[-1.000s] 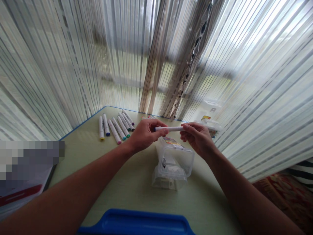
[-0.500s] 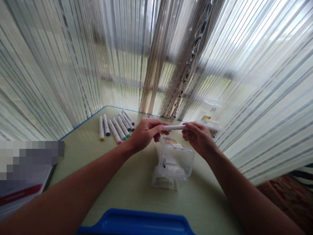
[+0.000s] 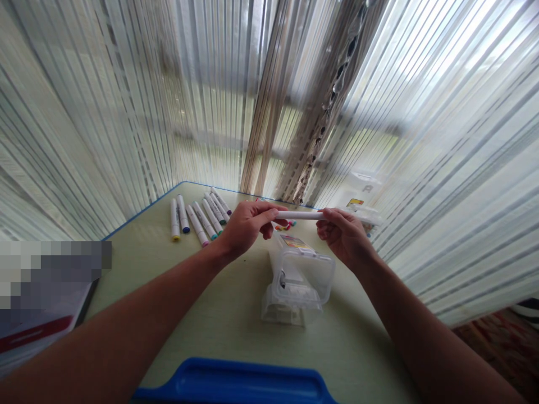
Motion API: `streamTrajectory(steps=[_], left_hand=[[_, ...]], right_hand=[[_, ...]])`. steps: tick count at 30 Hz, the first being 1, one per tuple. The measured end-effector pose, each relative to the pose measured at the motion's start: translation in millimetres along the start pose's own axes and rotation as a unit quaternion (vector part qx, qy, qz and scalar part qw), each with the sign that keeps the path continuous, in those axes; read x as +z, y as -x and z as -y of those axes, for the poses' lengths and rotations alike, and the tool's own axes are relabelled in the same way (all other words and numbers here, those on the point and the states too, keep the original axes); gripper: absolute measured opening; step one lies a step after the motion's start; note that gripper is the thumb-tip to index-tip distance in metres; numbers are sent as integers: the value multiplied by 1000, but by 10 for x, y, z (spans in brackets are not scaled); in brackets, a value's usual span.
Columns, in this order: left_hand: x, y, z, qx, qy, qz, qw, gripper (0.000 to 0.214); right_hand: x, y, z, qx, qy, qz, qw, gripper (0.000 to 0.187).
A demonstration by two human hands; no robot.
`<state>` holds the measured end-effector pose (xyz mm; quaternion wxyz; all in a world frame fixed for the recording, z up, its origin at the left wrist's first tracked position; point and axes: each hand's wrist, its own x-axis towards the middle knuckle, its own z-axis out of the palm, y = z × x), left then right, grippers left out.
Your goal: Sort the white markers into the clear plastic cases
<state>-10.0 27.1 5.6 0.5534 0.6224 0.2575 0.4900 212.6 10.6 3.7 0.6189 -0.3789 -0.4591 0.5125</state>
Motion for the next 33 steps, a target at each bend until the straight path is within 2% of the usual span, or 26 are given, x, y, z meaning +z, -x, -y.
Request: streamTrajectory(steps=[11,24,33], left_hand=[[11,-11,15,30,-47,-18,998,27],[-29,-63,53,-17,-13,-83,996,22],[-13,-37,65,40,-74,-56,995,27]], right_hand=[[15,14,-1,-11,1,8,1000,20],[18,37,12,-21,10,68,997,21],[23,40,12,-22,22,56,998,21]])
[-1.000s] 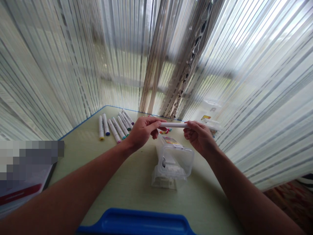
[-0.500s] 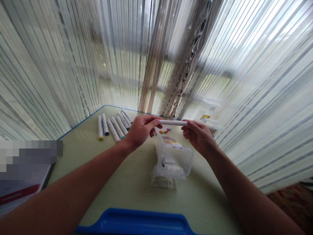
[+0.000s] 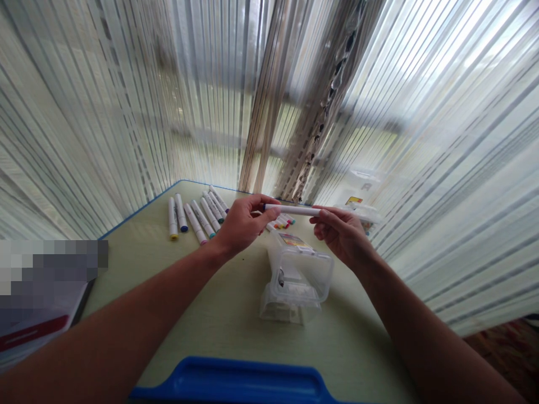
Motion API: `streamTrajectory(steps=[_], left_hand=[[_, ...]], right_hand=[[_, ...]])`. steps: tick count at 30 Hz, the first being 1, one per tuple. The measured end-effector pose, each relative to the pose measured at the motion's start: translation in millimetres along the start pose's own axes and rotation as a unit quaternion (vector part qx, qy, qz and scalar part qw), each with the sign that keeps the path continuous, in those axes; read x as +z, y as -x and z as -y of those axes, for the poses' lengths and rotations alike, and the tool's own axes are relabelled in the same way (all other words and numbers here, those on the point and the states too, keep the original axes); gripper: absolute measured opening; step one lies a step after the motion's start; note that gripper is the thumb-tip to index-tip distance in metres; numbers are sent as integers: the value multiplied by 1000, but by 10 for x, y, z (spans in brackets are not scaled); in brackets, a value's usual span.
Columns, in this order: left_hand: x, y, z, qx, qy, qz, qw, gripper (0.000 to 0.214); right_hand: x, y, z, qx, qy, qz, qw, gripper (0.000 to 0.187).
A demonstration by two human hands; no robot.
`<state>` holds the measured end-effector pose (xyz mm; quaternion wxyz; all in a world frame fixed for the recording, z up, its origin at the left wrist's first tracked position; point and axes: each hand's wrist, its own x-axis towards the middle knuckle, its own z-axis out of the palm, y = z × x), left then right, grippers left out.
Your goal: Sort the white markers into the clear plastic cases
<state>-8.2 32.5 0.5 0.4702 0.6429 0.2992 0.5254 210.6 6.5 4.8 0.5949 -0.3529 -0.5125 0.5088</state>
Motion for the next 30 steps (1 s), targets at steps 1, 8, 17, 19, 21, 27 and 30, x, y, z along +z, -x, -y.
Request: streamTrajectory(steps=[1,8,17,19,21,27,30], left_hand=[[3,3,-2,3,-4,4,1000,27],[29,21,-19,-6,-4,36,999,28],[13,20,5,1,-3,48,999,27],[12,20,8,-3,8,51,999,27],[16,19,6,-5,15,53,998,28],[26,16,2,10,-16,41,999,26],[23,16,-3,16,-29,43,999,26]], right_hand=[[1,0,-1,0,1,-1,1000,21],[3,0,-12,0,8,6,1000,22],[-6,-14,-32,-6,11,-5,1000,19],[-14,-21,-37,-8,15,-13,1000,20],[-19,-26,-38,-9,17,-16,1000,20],[-2,-13,-30,-10,22,-8,1000,20],[1,-5,-35,-7,29,5,1000,21]])
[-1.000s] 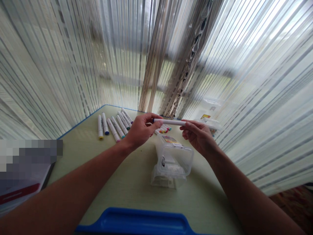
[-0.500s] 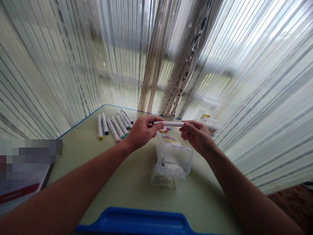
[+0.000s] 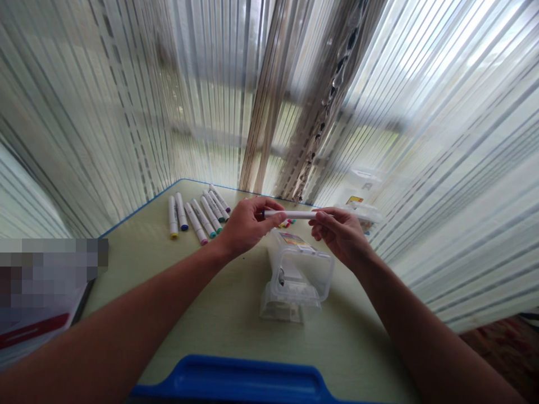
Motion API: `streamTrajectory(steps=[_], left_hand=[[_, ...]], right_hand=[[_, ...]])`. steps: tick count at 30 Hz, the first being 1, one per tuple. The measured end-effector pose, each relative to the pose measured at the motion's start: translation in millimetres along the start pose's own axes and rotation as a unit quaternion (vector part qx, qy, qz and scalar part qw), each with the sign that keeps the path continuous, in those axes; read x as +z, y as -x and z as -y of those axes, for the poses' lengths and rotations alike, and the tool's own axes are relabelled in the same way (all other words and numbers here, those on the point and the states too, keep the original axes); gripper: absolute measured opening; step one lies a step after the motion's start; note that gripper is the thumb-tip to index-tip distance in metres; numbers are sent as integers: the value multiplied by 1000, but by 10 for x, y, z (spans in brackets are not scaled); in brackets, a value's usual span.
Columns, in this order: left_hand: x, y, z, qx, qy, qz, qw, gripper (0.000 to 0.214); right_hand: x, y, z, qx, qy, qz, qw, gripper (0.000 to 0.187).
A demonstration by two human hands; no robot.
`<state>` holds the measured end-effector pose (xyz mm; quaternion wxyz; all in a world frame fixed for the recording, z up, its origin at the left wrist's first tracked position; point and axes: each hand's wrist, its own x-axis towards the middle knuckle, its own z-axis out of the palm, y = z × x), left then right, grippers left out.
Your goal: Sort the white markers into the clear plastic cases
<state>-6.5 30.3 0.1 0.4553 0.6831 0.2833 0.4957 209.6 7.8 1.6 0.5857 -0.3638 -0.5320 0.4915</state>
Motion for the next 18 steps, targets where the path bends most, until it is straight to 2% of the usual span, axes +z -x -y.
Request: streamTrajectory(steps=[5,11,18], left_hand=[[-3,-2,-15,-7,13,-5,1000,26],[-11,-14,-6,-42,93,-18,995,24],[-22,-26,9,-73,146,-31,986,25]], right_hand=[[-13,0,-1,0,-11,6,1000,18],[-19,-7,24,17,-23,-6,1000,24],[-9,-7,40,26,-43,-14,999,21]])
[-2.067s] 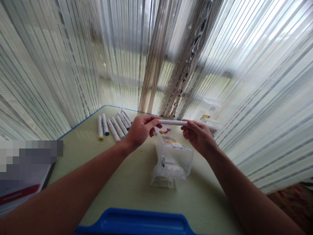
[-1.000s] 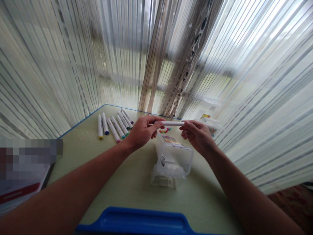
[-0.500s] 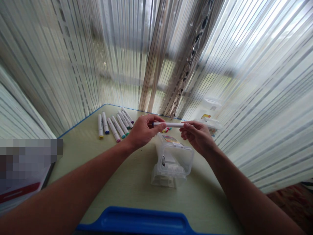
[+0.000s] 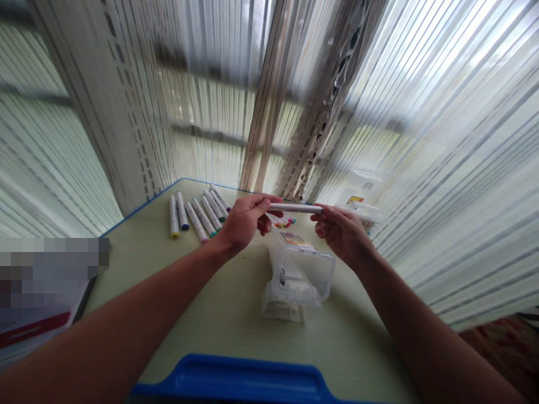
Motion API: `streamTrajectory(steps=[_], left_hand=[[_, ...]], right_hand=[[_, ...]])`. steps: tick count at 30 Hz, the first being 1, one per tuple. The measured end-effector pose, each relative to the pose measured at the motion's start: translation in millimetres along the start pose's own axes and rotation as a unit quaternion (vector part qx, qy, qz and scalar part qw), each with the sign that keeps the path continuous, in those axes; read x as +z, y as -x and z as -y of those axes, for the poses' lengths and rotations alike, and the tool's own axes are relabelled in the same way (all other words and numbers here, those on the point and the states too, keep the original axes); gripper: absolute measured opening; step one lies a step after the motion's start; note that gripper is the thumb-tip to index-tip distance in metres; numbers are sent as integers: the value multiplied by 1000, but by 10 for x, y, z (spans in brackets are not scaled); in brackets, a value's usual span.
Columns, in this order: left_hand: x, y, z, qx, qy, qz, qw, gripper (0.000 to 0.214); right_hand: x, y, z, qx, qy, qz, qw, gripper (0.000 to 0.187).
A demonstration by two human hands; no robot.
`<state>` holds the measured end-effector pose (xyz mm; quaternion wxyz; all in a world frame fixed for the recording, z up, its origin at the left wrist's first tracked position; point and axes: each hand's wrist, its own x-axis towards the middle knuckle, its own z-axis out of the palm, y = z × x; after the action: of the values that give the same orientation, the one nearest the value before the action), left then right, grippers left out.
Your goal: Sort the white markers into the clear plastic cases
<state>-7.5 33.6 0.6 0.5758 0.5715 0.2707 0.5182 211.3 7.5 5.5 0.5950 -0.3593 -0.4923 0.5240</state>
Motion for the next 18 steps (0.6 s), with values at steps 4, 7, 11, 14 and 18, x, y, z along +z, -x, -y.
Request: streamTrajectory(steps=[4,7,11,14,18], left_hand=[[-2,1,-2,6,-12,-7,1000,26],[4,6,-9,20,-43,-1,999,27],[17,17,-19,42,-79,21,996,29],[17,25,-12,51,-98,34,993,30],[3,23,18,73,-132,37,988,29]], right_hand=[[-4,0,5,7,6,-3,1000,21],[-10,-1,-1,1,14,-10,1000,21],[-10,0,-19,-10,19,-11,1000,22],[-1,2,-28,-13,26,-11,1000,21],[9,2,-31,-15,37,-16,999,21]])
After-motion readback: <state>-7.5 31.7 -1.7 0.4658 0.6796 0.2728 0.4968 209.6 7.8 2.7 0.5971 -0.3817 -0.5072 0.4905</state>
